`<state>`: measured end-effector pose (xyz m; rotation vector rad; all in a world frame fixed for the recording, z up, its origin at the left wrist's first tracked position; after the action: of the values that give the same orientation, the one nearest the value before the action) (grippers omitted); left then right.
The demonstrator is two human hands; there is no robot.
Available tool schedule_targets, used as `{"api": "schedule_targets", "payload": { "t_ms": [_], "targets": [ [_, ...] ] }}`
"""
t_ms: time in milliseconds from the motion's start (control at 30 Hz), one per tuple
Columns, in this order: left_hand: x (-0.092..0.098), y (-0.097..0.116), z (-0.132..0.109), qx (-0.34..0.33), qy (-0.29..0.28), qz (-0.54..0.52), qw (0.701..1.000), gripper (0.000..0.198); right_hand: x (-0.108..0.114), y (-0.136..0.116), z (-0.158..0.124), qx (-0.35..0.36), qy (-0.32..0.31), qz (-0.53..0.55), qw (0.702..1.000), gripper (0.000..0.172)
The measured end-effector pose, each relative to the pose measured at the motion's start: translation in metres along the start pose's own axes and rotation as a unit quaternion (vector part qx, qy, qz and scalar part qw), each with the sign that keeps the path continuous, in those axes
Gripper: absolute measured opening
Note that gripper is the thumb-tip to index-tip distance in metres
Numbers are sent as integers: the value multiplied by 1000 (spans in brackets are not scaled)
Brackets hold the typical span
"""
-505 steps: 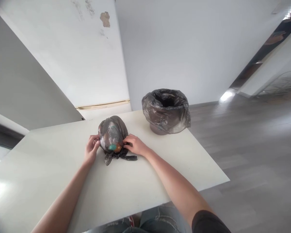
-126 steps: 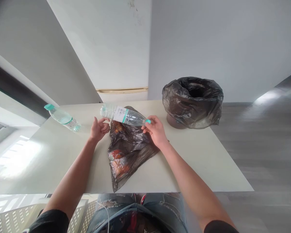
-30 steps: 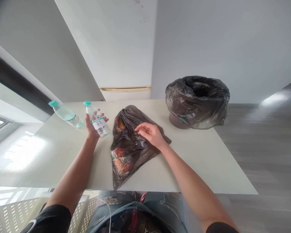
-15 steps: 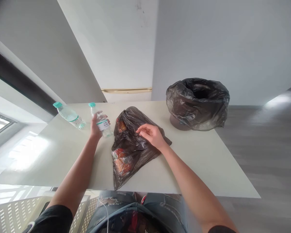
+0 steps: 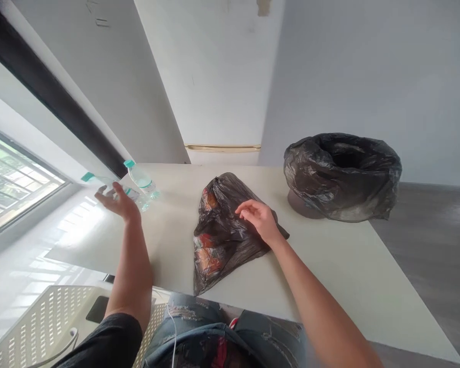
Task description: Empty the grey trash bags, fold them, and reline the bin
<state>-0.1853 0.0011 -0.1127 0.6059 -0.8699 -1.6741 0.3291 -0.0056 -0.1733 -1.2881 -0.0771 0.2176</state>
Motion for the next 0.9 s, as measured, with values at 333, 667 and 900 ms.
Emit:
{"api": "schedule_targets", "payload": {
  "t_ms": [333, 667, 900],
  "targets": [
    [25, -27, -4, -54, -66, 94, 992, 57, 3, 3, 0, 2, 8, 4, 1000, 12],
    [34, -38, -10, -35, -82, 71, 993, 79, -5, -19, -13, -26, -258, -65, 964, 13],
    [36, -43, -11, -32, -100, 86, 991, 101, 3, -9, -35, -99, -448, -232, 858, 20]
  ]
}}
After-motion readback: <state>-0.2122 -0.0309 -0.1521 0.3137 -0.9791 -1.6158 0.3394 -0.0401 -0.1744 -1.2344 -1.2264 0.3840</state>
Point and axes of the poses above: each hand's wrist, its own z-axis towards the middle knuckle, its own x-axis out of the back of the hand, y = z × x, the point moved 8 cm from there along z, towards the middle knuckle, and after that the axes turned 3 degrees about y, right-handed, at the moved point
